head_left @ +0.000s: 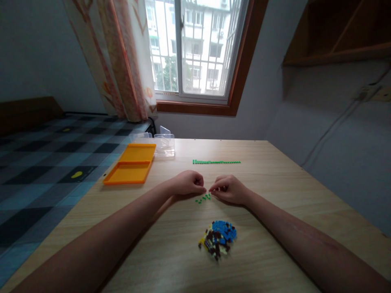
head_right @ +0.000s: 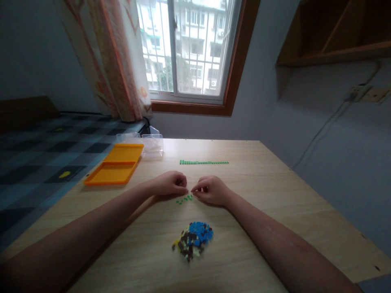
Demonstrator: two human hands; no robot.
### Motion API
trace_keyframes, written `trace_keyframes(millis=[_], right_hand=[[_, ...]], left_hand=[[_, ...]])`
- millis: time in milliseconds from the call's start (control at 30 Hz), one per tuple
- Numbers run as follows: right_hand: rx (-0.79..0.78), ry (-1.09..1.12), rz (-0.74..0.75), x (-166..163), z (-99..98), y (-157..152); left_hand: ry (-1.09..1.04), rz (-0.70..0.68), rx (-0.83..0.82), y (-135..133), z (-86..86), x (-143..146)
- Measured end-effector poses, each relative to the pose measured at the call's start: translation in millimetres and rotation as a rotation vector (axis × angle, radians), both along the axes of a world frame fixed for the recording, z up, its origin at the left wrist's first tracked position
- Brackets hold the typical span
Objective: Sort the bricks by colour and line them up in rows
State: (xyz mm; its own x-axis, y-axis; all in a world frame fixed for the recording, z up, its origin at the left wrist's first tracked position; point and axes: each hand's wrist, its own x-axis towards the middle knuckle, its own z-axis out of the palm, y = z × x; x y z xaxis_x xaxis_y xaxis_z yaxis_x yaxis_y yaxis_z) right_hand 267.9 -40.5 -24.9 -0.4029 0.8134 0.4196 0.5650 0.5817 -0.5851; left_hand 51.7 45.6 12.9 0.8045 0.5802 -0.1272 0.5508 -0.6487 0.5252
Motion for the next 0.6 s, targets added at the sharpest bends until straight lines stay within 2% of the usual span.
trace_keyframes(millis=[133,400,600], right_hand=[[0.017,-0.021,0.031,1.1,-1.7,-0.7],[0.025,-0.063,0.043,1.3,0.3,-2.8],[0.048,-0.117,0.024,0.7,1.6,-1.9]], left_hand=[[0.021,-0.032,0.074,-2.8,-1.0,2.6],[0.036,-0.030,0.117,-5.5,1.4,3.8],[0.017,0.010,0.032,-1.3,-1.1,2.4]])
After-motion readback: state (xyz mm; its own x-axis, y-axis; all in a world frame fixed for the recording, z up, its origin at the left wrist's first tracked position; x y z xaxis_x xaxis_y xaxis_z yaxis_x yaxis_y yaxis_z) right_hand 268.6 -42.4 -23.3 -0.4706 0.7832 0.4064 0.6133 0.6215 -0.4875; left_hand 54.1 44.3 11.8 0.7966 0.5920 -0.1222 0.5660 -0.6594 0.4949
